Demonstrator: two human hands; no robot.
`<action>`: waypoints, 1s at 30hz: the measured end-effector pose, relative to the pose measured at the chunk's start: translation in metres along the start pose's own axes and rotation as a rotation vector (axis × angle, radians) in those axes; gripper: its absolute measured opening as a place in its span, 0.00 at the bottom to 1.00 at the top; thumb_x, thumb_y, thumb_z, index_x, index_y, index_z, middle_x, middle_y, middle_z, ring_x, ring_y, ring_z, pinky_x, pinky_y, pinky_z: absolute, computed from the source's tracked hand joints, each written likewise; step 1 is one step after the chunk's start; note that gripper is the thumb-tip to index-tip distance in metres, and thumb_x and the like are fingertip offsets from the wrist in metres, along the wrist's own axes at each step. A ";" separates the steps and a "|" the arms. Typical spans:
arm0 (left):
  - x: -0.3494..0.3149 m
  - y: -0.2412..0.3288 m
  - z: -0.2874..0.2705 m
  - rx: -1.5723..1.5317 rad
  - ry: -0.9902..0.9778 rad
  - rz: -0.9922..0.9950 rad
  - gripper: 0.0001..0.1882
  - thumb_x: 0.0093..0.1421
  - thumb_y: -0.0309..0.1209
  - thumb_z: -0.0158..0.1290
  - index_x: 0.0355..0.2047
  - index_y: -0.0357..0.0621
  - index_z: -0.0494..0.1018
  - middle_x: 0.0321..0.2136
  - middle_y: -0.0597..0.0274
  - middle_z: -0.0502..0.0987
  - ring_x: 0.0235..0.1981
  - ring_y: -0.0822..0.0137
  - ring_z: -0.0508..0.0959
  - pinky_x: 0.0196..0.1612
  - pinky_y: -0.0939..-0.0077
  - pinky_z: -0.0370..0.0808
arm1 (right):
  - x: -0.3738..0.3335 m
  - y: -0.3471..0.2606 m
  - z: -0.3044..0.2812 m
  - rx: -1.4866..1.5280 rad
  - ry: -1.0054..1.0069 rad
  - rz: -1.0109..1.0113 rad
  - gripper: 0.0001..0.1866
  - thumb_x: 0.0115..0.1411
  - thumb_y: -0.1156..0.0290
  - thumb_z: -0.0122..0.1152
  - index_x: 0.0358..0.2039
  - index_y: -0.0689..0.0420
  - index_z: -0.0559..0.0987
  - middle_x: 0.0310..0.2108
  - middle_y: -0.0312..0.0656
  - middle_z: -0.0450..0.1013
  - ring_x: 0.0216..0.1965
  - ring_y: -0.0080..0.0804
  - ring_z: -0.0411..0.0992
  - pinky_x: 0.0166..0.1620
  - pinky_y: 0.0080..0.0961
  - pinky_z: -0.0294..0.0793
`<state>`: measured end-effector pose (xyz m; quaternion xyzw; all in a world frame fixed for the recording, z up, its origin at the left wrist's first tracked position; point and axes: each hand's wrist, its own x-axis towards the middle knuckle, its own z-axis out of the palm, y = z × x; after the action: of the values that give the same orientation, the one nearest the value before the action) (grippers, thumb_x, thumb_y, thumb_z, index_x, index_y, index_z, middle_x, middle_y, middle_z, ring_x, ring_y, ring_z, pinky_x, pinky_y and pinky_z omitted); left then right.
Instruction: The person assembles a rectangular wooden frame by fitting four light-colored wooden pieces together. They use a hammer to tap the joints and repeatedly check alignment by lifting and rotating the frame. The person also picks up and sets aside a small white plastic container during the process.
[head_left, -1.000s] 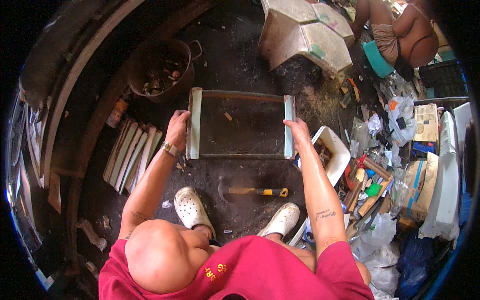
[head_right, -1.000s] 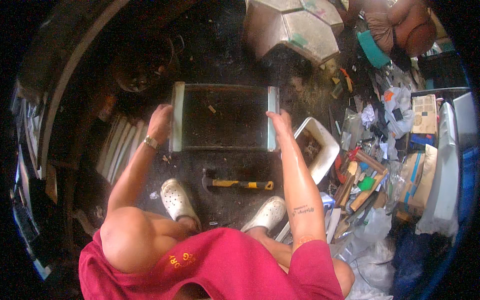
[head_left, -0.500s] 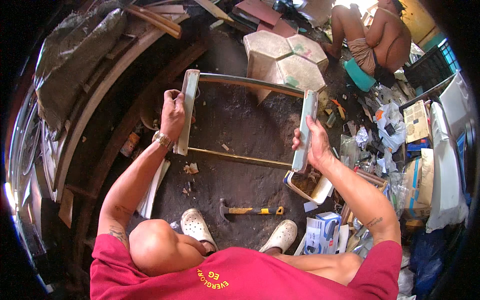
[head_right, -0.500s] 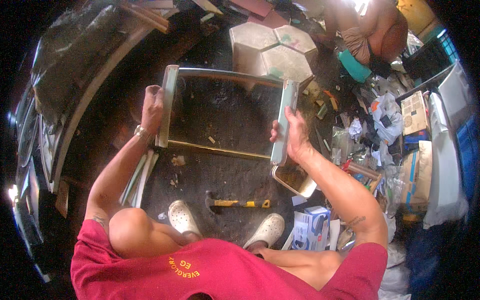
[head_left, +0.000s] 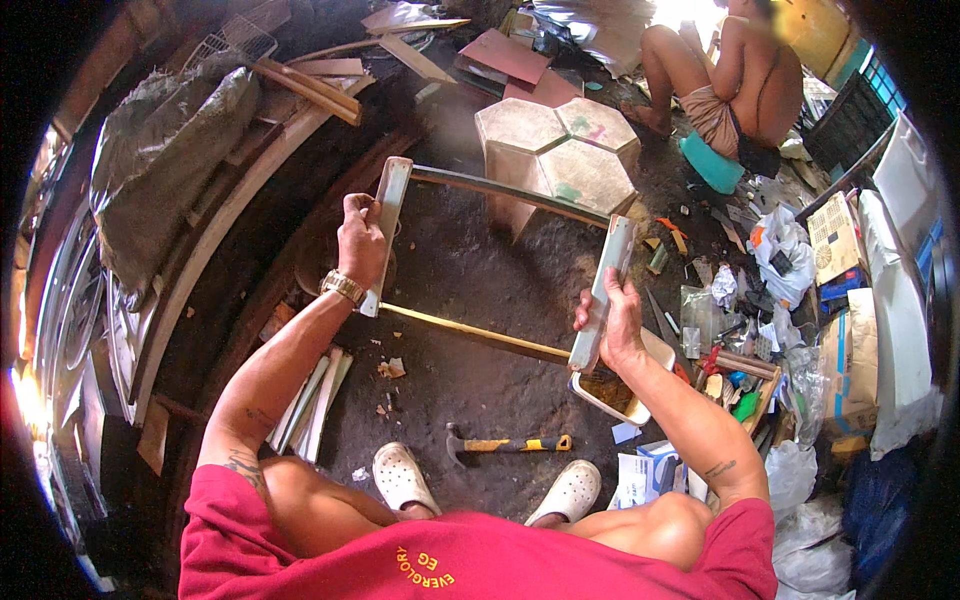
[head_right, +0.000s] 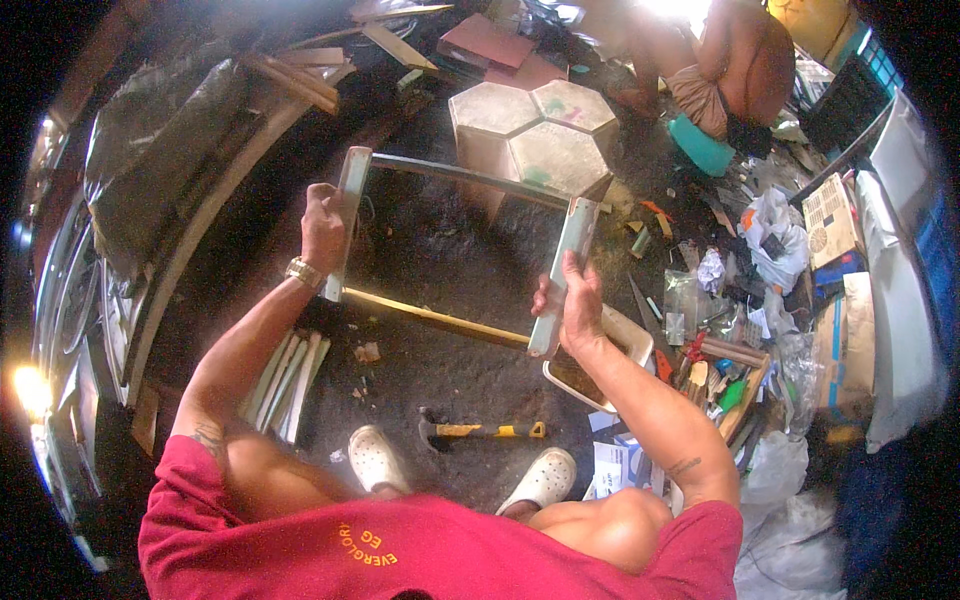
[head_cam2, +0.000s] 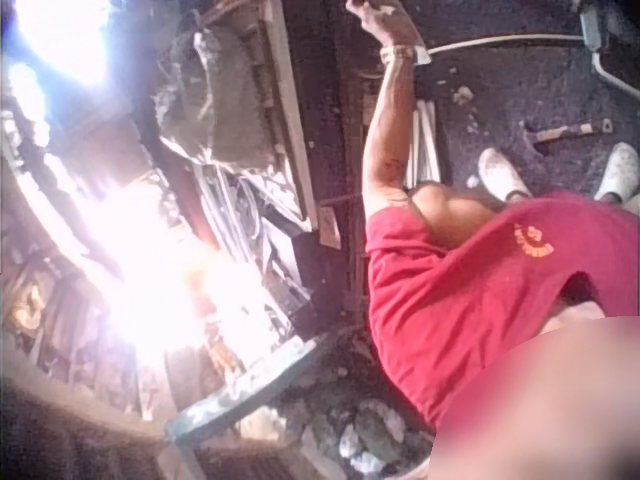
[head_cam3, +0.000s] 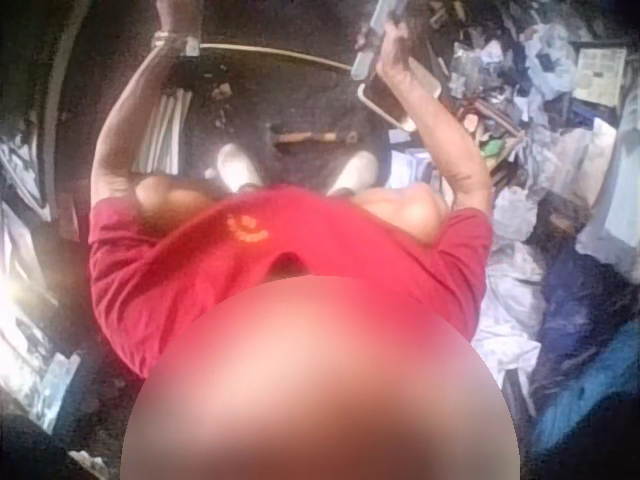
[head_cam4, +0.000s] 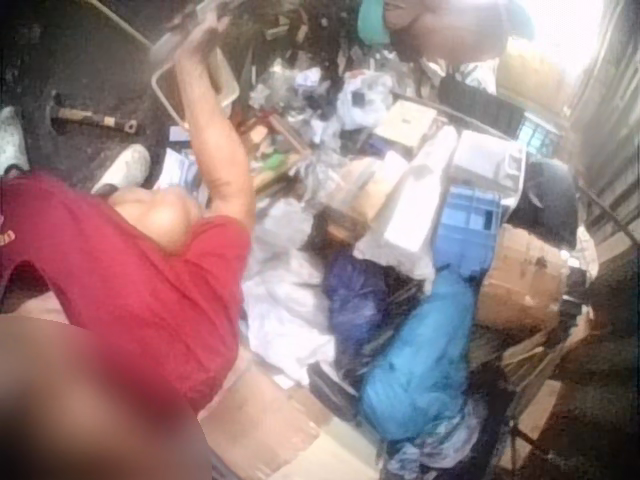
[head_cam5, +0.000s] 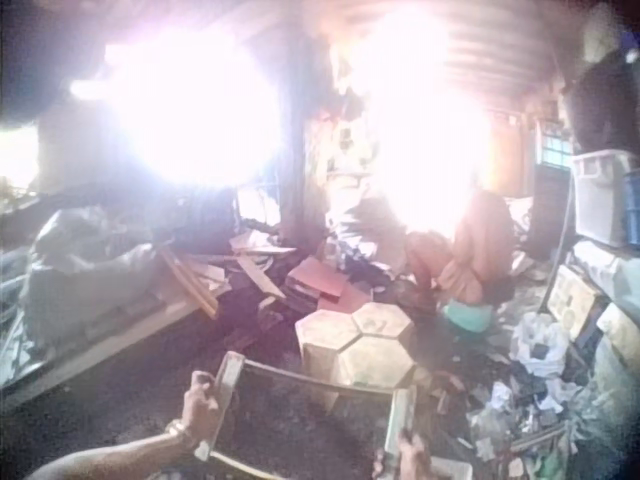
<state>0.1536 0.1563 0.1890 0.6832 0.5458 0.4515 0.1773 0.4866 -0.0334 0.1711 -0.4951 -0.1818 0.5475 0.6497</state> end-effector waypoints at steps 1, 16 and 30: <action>-0.003 -0.005 0.002 0.002 -0.027 -0.052 0.08 0.75 0.32 0.46 0.49 0.42 0.65 0.30 0.45 0.82 0.30 0.52 0.85 0.31 0.57 0.78 | 0.000 0.002 -0.001 -0.003 -0.003 0.024 0.16 0.74 0.51 0.52 0.47 0.49 0.65 0.25 0.41 0.70 0.19 0.32 0.71 0.21 0.32 0.73; -0.019 -0.017 0.019 -0.032 -0.169 -0.260 0.11 0.75 0.35 0.46 0.50 0.41 0.66 0.36 0.46 0.82 0.32 0.54 0.85 0.33 0.60 0.80 | 0.006 0.017 -0.020 -0.095 0.075 0.133 0.16 0.74 0.52 0.51 0.47 0.51 0.64 0.27 0.41 0.71 0.21 0.34 0.73 0.24 0.35 0.78; -0.031 -0.103 0.025 -0.043 -0.434 -0.418 0.16 0.69 0.38 0.52 0.49 0.38 0.72 0.40 0.45 0.81 0.43 0.53 0.81 0.49 0.58 0.75 | 0.012 0.062 -0.062 -0.570 -0.018 0.390 0.25 0.67 0.65 0.59 0.61 0.58 0.66 0.54 0.45 0.71 0.53 0.39 0.72 0.51 0.46 0.76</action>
<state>0.1141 0.1693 0.0869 0.6327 0.6141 0.2602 0.3934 0.5057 -0.0561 0.0874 -0.6772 -0.2350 0.5928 0.3670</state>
